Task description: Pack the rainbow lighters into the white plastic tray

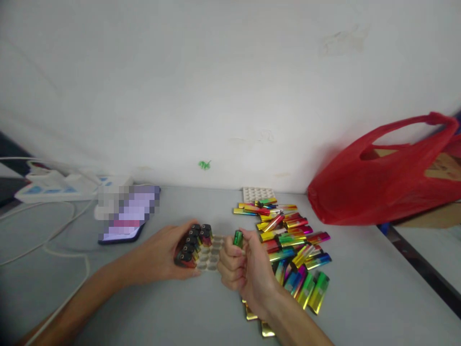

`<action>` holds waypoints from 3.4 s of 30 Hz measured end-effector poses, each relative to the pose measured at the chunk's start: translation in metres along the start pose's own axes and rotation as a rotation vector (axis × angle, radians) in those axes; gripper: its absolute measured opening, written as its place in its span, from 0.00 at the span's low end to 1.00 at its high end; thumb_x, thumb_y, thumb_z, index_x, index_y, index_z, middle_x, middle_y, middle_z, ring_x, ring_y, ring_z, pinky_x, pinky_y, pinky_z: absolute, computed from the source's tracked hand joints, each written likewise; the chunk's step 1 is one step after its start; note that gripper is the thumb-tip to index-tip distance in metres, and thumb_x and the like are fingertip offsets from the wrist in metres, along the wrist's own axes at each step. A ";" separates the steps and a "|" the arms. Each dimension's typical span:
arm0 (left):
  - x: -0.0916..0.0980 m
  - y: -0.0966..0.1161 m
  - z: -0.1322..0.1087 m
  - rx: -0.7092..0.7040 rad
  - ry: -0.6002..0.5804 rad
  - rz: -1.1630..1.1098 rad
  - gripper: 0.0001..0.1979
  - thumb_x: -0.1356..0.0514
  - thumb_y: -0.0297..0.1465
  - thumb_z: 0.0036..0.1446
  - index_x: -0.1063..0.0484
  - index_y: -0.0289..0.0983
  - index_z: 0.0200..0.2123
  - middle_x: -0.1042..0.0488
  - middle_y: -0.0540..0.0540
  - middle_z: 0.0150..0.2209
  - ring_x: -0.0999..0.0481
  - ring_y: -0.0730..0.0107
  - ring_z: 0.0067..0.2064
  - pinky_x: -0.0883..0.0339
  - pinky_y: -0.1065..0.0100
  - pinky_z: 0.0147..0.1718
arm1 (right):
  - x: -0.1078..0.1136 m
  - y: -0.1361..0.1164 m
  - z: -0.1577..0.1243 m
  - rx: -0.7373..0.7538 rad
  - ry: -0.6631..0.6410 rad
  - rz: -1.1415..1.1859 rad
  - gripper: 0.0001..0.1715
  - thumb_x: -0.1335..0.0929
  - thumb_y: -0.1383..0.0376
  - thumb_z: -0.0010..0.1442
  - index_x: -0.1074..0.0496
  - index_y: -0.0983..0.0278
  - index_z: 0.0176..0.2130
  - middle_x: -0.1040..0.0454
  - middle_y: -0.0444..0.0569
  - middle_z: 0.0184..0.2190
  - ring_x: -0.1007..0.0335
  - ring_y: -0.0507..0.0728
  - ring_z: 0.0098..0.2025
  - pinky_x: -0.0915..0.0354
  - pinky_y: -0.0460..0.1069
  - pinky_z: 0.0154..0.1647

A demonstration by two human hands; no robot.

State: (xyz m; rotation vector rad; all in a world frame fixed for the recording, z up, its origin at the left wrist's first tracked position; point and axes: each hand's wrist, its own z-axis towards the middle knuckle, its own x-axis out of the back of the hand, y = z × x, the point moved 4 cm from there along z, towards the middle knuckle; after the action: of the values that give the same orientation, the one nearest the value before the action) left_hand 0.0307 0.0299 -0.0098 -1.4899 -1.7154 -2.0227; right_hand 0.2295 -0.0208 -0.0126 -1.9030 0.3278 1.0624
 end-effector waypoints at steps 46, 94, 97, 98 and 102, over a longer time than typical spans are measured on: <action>0.002 0.005 0.000 -0.006 0.009 0.030 0.26 0.22 0.42 0.51 0.31 0.42 0.45 0.21 0.51 0.37 0.20 0.57 0.37 0.37 0.66 0.35 | -0.008 -0.009 -0.007 0.638 0.221 -1.165 0.11 0.24 0.58 0.72 0.13 0.48 0.53 0.21 0.50 0.44 0.26 0.63 0.48 0.33 0.57 0.51; 0.000 -0.002 -0.002 0.023 0.027 0.103 0.32 0.23 0.44 0.51 0.30 0.40 0.53 0.20 0.47 0.42 0.20 0.51 0.44 0.34 0.61 0.43 | 0.017 -0.021 -0.003 0.622 0.502 -2.145 0.34 0.42 0.73 0.75 0.40 0.70 0.76 0.31 0.61 0.73 0.39 0.67 0.74 0.44 0.67 0.73; 0.000 -0.001 -0.001 0.014 0.011 0.090 0.31 0.23 0.43 0.52 0.30 0.40 0.53 0.20 0.51 0.39 0.20 0.55 0.40 0.34 0.63 0.40 | 0.019 -0.015 -0.001 0.562 0.460 -2.208 0.36 0.43 0.72 0.76 0.44 0.70 0.78 0.36 0.60 0.77 0.45 0.66 0.79 0.47 0.67 0.75; 0.000 -0.001 -0.001 0.011 0.006 0.087 0.30 0.23 0.43 0.52 0.30 0.41 0.53 0.20 0.52 0.38 0.20 0.55 0.40 0.34 0.63 0.39 | 0.019 -0.014 0.000 0.546 0.460 -2.221 0.35 0.43 0.71 0.76 0.44 0.70 0.78 0.38 0.60 0.78 0.47 0.66 0.80 0.48 0.67 0.76; 0.000 -0.002 -0.002 0.014 0.015 0.098 0.31 0.23 0.45 0.52 0.30 0.41 0.53 0.20 0.49 0.41 0.20 0.53 0.42 0.33 0.62 0.42 | 0.016 -0.015 0.000 0.535 0.498 -2.185 0.31 0.42 0.67 0.79 0.40 0.67 0.76 0.35 0.60 0.77 0.43 0.67 0.78 0.48 0.68 0.75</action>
State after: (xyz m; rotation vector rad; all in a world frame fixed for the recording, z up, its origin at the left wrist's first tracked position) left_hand 0.0283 0.0295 -0.0109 -1.5193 -1.6144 -1.9646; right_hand 0.2484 -0.0098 -0.0162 -0.9318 -0.9669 -0.8865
